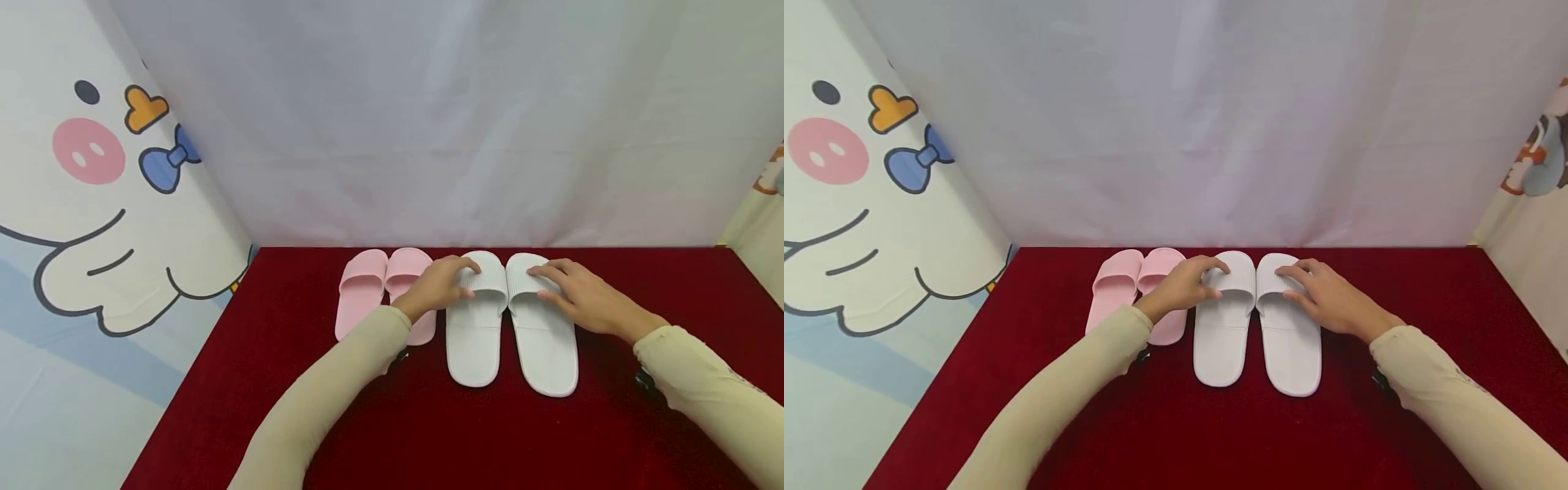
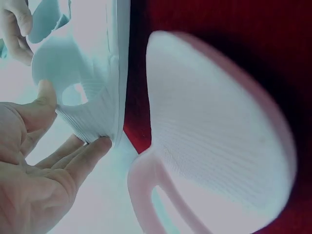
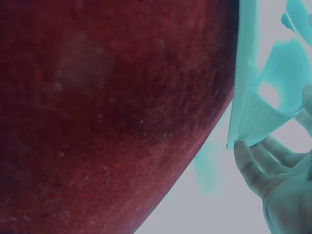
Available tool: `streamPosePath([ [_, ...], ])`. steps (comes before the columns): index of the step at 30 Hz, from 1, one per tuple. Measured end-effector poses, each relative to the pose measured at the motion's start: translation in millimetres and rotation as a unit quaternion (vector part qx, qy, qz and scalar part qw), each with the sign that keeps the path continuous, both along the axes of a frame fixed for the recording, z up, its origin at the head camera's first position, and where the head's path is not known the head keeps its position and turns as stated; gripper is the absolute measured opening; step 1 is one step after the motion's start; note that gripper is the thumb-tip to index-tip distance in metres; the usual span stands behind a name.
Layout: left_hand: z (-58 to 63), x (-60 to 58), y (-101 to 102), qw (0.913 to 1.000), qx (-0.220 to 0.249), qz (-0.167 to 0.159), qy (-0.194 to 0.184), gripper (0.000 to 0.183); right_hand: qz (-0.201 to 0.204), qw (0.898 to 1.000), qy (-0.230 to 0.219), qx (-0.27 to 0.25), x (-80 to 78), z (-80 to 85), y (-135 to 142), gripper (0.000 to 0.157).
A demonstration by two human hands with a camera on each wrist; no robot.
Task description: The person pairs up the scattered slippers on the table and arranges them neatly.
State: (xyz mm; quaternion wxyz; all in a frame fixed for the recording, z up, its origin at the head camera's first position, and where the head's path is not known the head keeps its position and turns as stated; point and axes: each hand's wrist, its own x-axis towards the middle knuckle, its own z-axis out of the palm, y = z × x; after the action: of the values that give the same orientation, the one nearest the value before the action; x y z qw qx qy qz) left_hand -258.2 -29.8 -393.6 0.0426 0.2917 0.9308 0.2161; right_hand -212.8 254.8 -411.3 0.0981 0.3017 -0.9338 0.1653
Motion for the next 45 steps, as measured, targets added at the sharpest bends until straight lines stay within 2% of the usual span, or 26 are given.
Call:
streamPosePath([
  [7,-1.9,-16.1,11,0.9999,0.003,-0.004,-0.016,0.042,-0.011,1.0,-0.023,0.002,-11.3,2.3,6,0.036],
  [14,-3.7,-26.3,12,0.9994,0.007,0.009,-0.031,0.042,-0.012,0.999,-0.037,0.008,-19.5,-0.4,9,0.038],
  [21,-2.8,-34.7,11,0.999,0.018,0.0,-0.042,0.042,-0.021,0.998,-0.05,0.011,-27.5,-3.6,5,0.038],
  [29,-5.3,-38.9,10,0.9976,0.017,0.034,-0.058,0.042,-0.029,0.996,-0.08,0.023,-40.0,-5.7,2,0.039],
  [34,-5.3,-40.6,6,0.9968,0.008,0.034,-0.071,0.042,-0.036,0.994,-0.106,0.019,-44.0,-7.4,-3,0.039],
  [45,-6.8,-44.6,2,0.9974,0.004,0.024,-0.068,0.044,-0.036,0.993,-0.115,0.016,-52.2,-8.3,-7,0.041],
])
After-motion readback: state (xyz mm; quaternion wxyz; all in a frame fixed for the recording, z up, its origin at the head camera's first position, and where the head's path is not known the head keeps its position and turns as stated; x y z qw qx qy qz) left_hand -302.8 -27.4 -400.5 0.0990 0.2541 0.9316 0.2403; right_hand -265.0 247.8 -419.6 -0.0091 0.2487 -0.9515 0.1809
